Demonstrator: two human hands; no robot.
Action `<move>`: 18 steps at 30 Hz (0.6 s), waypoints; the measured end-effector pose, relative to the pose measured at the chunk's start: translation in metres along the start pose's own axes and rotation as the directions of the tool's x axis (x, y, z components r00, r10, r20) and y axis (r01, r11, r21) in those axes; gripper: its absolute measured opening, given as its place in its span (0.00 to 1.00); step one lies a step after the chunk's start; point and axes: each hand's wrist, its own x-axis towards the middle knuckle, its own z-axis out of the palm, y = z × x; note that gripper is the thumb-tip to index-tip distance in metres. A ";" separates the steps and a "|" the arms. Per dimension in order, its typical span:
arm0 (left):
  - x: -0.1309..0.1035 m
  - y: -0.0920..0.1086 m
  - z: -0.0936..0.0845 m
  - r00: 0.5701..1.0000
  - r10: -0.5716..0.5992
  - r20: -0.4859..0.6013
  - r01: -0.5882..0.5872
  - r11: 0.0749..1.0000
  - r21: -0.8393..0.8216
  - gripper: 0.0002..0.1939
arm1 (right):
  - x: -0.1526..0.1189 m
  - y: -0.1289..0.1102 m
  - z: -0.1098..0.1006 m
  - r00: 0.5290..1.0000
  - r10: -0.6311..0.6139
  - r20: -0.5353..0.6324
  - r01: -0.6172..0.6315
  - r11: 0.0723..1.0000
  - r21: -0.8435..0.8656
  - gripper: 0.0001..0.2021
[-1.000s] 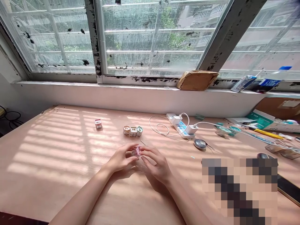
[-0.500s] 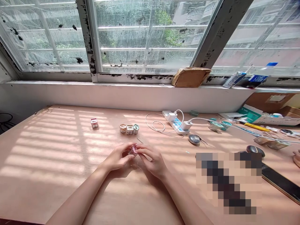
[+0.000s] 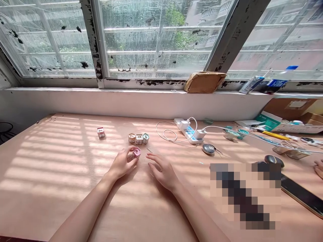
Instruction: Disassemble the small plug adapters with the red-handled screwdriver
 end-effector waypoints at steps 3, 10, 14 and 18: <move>0.001 -0.002 -0.003 0.999 -0.006 -0.035 0.006 1.000 -0.003 0.17 | 0.001 0.004 -0.001 1.000 0.031 -0.006 -0.031 1.000 0.000 0.12; 0.000 0.001 -0.002 0.998 -0.045 0.043 0.052 0.980 -0.194 0.22 | 0.003 0.007 -0.004 0.997 0.066 -0.047 -0.065 0.997 0.035 0.11; 0.000 -0.003 -0.004 0.999 -0.039 0.037 0.046 0.983 -0.180 0.22 | 0.003 0.010 -0.002 0.993 0.098 -0.061 -0.093 0.993 0.073 0.10; 0.005 -0.017 -0.004 0.997 -0.061 -0.046 0.053 0.986 -0.156 0.22 | 0.003 0.013 -0.001 0.989 0.122 -0.082 -0.112 0.987 0.117 0.10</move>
